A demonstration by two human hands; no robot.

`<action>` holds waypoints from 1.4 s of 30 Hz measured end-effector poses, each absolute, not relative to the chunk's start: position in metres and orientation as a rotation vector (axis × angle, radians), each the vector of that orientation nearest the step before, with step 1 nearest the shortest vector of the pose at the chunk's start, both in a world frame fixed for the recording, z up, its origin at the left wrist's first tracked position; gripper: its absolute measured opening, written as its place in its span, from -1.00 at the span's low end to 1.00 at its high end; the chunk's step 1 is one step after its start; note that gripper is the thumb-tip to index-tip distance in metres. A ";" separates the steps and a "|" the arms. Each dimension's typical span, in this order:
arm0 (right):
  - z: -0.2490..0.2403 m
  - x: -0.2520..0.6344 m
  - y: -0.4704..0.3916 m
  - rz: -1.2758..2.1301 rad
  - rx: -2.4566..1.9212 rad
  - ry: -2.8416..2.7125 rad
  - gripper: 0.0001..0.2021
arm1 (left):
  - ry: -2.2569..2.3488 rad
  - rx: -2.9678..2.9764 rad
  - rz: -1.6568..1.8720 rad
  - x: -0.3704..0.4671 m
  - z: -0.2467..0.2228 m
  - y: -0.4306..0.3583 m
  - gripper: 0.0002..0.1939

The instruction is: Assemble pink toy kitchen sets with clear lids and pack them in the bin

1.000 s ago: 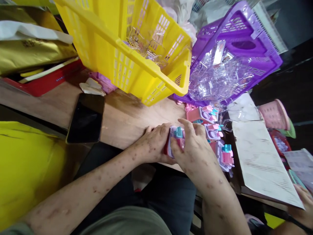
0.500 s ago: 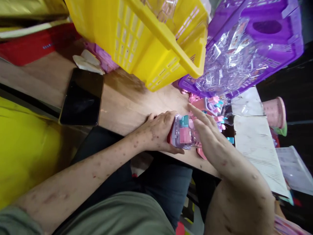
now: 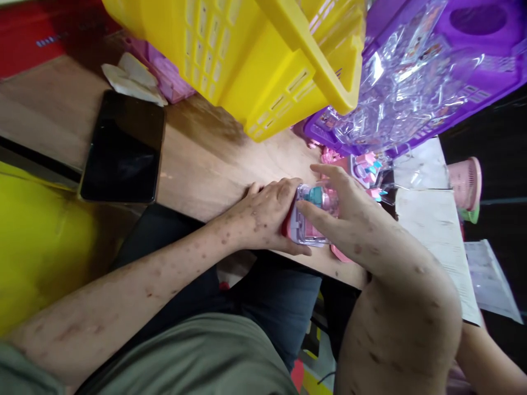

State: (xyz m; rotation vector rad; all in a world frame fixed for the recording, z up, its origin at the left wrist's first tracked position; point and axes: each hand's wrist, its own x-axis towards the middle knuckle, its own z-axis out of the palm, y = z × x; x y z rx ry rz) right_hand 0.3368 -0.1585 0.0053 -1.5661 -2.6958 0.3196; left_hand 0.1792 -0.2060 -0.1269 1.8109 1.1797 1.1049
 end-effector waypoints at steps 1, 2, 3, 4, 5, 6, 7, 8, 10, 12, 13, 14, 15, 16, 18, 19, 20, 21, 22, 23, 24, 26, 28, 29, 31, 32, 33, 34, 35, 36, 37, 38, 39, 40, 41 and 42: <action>0.006 0.335 -0.159 0.310 -1.587 -2.699 -0.32 | 1.179 1.817 1.104 0.179 -0.127 -0.206 0.23; 0.006 0.334 -0.160 0.301 -1.613 -2.701 -0.32 | 1.177 1.822 1.101 0.178 -0.127 -0.206 0.23; 0.006 0.332 -0.161 0.291 -1.639 -2.705 -0.33 | 1.174 1.826 1.094 0.178 -0.127 -0.206 0.23; 0.006 0.330 -0.162 0.271 -1.663 -2.706 -0.34 | 1.171 1.830 1.086 0.178 -0.127 -0.206 0.22; 0.006 0.328 -0.162 0.244 -1.683 -2.702 -0.35 | 1.169 1.832 1.078 0.177 -0.127 -0.207 0.21; 0.006 0.326 -0.162 0.219 -1.699 -2.698 -0.35 | 1.169 1.832 1.074 0.177 -0.127 -0.207 0.21; 0.006 0.325 -0.162 0.205 -1.708 -2.697 -0.35 | 1.169 1.832 1.073 0.178 -0.127 -0.207 0.20; 0.006 0.324 -0.162 0.197 -1.712 -2.695 -0.36 | 1.174 1.832 1.076 0.178 -0.127 -0.208 0.20; 0.006 0.325 -0.161 0.210 -1.702 -2.704 -0.40 | 1.190 1.831 1.078 0.179 -0.125 -0.209 0.20; 0.005 0.327 -0.161 0.217 -1.668 -2.720 -0.49 | 1.207 1.824 1.062 0.180 -0.123 -0.210 0.20; 0.004 0.329 -0.161 0.204 -1.648 -2.721 -0.55 | 1.215 1.818 1.053 0.181 -0.122 -0.211 0.20; 0.004 0.331 -0.162 0.191 -1.631 -2.719 -0.58 | 1.226 1.811 1.049 0.181 -0.121 -0.212 0.21; 0.003 0.332 -0.163 0.182 -1.622 -2.714 -0.61 | 1.240 1.806 1.050 0.182 -0.120 -0.213 0.21; 0.003 0.333 -0.163 0.174 -1.618 -2.706 -0.62 | 1.256 1.802 1.054 0.182 -0.119 -0.214 0.21; 0.003 0.334 -0.164 0.181 -1.628 -2.708 -0.63 | 1.287 1.799 1.065 0.183 -0.118 -0.214 0.21; 0.003 0.334 -0.164 0.191 -1.638 -2.715 -0.63 | 1.295 1.799 1.067 0.184 -0.118 -0.215 0.21; 0.004 0.335 -0.163 0.200 -1.646 -2.730 -0.63 | 1.294 1.800 1.066 0.184 -0.118 -0.215 0.21; 0.005 0.335 -0.162 0.199 -1.642 -2.751 -0.63 | 1.288 1.801 1.063 0.184 -0.118 -0.215 0.21; 0.006 0.337 -0.159 0.195 -1.618 -2.788 -0.65 | 1.283 1.803 1.061 0.184 -0.118 -0.215 0.22; 0.008 0.339 -0.157 0.188 -1.562 -2.846 -0.69 | 1.281 1.804 1.059 0.184 -0.118 -0.215 0.22; 0.010 0.341 -0.154 0.175 -1.478 -2.921 -0.74 | 1.280 1.806 1.055 0.184 -0.118 -0.214 0.23; 0.015 0.346 -0.149 0.170 -1.283 -3.073 -0.77 | 1.282 1.808 1.049 0.184 -0.118 -0.214 0.23; 0.022 0.348 -0.147 0.214 -1.183 -3.125 -0.67 | 1.285 1.813 1.045 0.184 -0.117 -0.215 0.24; 0.026 0.347 -0.148 0.244 -1.187 -3.105 -0.63 | 1.285 1.818 1.041 0.184 -0.117 -0.215 0.24; 0.030 0.344 -0.155 0.270 -1.222 -3.004 -0.57 | 1.296 1.824 1.043 0.185 -0.118 -0.215 0.24; 0.030 0.342 -0.160 0.254 -1.227 -2.948 -0.53 | 1.305 1.823 1.049 0.186 -0.119 -0.216 0.24; 0.028 0.341 -0.165 0.223 -1.220 -2.900 -0.47 | 1.314 1.816 1.061 0.187 -0.119 -0.216 0.24; 0.025 0.340 -0.170 0.190 -1.209 -2.861 -0.41 | 1.323 1.808 1.076 0.188 -0.120 -0.217 0.23; 0.020 0.341 -0.175 0.163 -1.201 -2.827 -0.37 | 1.328 1.800 1.094 0.188 -0.121 -0.217 0.23; 0.015 0.343 -0.178 0.145 -1.199 -2.796 -0.36 | 1.330 1.795 1.109 0.189 -0.122 -0.217 0.22; 0.010 0.345 -0.181 0.136 -1.208 -2.771 -0.37 | 1.330 1.794 1.121 0.190 -0.123 -0.217 0.21; 0.005 0.347 -0.182 0.125 -1.220 -2.746 -0.39 | 1.330 1.795 1.129 0.190 -0.124 -0.217 0.20; 0.002 0.348 -0.182 0.111 -1.229 -2.726 -0.41 | 1.329 1.800 1.134 0.190 -0.124 -0.217 0.19; 0.000 0.349 -0.181 0.094 -1.230 -2.713 -0.42 | 1.330 1.805 1.135 0.190 -0.124 -0.217 0.19; -0.001 0.349 -0.180 0.075 -1.227 -2.707 -0.41 | 1.330 1.809 1.132 0.190 -0.124 -0.217 0.20; 0.000 0.348 -0.179 0.062 -1.223 -2.709 -0.40 | 1.331 1.814 1.129 0.190 -0.124 -0.217 0.20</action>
